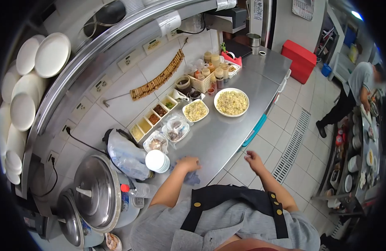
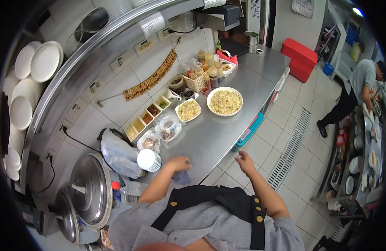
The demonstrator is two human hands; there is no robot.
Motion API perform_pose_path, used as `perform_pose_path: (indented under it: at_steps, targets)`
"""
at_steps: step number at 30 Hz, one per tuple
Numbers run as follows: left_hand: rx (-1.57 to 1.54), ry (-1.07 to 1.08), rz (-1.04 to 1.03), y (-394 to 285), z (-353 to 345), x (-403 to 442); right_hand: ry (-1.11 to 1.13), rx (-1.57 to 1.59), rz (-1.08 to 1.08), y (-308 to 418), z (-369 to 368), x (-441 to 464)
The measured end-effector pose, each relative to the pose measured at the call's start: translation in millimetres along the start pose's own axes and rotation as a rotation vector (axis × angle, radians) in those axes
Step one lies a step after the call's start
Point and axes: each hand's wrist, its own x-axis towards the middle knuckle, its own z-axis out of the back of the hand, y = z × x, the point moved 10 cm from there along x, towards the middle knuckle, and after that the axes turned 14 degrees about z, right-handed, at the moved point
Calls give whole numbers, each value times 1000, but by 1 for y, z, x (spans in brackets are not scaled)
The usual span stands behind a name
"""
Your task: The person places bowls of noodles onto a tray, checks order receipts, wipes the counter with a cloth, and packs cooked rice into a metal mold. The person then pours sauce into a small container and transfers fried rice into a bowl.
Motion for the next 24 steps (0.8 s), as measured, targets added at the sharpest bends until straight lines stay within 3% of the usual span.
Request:
perform_pose_path:
  at_steps: [2,4,5,7,8,10,12,14,18,20,22,24]
  targets:
    - [-53,-31,-73,-27,32,23,-65,84,-34,-1,15,62]
    - [-326,-492,-335,-68,111,5,-133,165,-71,-13,29,118]
    - [-322,-494,-333,-85,116,21,-205,232,-135,-28,35,147]
    - [-998,-420,-398,-101,126,68,-265,296,-197,-54,41,197]
    - [-1008,-425,-390,-112,123,94,-256,391,-247,-65,37,220]
    - [-1434,68,-45,-128,74,168,-202,420,-292,-73,28,268]
    - [-1521,99,25,-148,63,197,69,574,-287,-50,11,295]
    - [-1622,131,98,-175,65,223,239,524,-329,-16,16,301]
    - [-1627,80,203,-199,65,264,545,561,-696,-21,46,305]
    - [-1626,-111,232,-198,78,271,678,569,-626,14,79,325]
    - [-1617,-174,278,-201,89,264,773,516,-264,38,108,375]
    - [-1571,-223,320,-199,88,264,654,488,-231,20,137,423]
